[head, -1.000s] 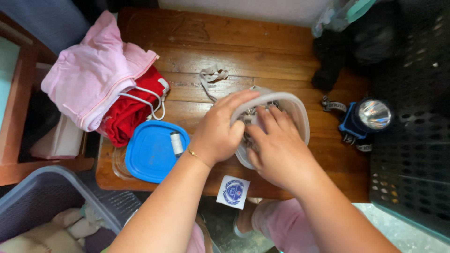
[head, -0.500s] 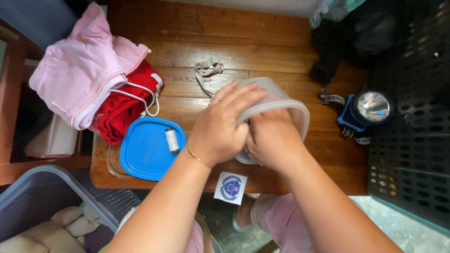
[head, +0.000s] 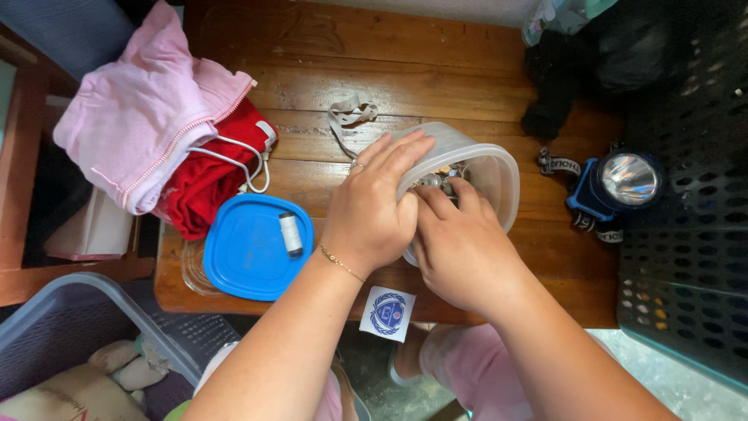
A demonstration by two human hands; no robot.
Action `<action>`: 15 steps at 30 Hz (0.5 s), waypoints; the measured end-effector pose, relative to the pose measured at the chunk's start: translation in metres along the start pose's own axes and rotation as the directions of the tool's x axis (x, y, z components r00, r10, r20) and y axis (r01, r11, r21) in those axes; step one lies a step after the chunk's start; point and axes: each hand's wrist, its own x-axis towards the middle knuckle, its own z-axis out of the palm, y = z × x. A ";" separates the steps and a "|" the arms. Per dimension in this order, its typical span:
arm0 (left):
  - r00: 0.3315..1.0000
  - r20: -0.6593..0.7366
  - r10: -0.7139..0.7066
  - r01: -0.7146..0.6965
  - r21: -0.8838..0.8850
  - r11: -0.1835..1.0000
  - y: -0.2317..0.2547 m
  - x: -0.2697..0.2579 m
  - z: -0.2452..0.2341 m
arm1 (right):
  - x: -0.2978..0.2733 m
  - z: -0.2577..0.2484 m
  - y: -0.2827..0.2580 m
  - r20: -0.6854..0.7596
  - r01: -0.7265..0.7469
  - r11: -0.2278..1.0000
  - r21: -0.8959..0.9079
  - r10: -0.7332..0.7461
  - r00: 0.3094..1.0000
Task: The person sorts through various small items inside a clear plastic container on a wooden table, picking up objects like a small spool of thread, jewelry, and small papers before placing them back and closing the lid.
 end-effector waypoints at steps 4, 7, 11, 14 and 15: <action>1.000 0.017 0.017 -0.016 -0.020 1.000 -0.002 0.000 -0.002 | 0.004 0.005 0.004 0.000 -0.050 0.996 0.074 0.050 0.999; 0.999 0.023 0.045 -0.045 -0.022 0.999 -0.002 0.001 -0.002 | 0.006 0.011 0.009 0.005 -0.123 0.983 0.139 0.123 0.992; 0.997 0.049 0.056 -0.055 -0.022 0.998 0.004 0.001 -0.002 | 0.014 0.016 0.019 -0.018 -0.121 0.983 0.141 0.125 0.992; 0.997 0.058 0.058 -0.058 -0.002 0.998 0.007 -0.001 0.000 | 0.015 0.015 0.020 0.033 -0.130 0.976 0.177 0.126 0.991; 0.997 0.052 0.061 -0.061 -0.002 0.998 0.006 -0.001 0.000 | 0.015 0.013 0.018 0.079 -0.158 0.967 0.197 0.145 0.986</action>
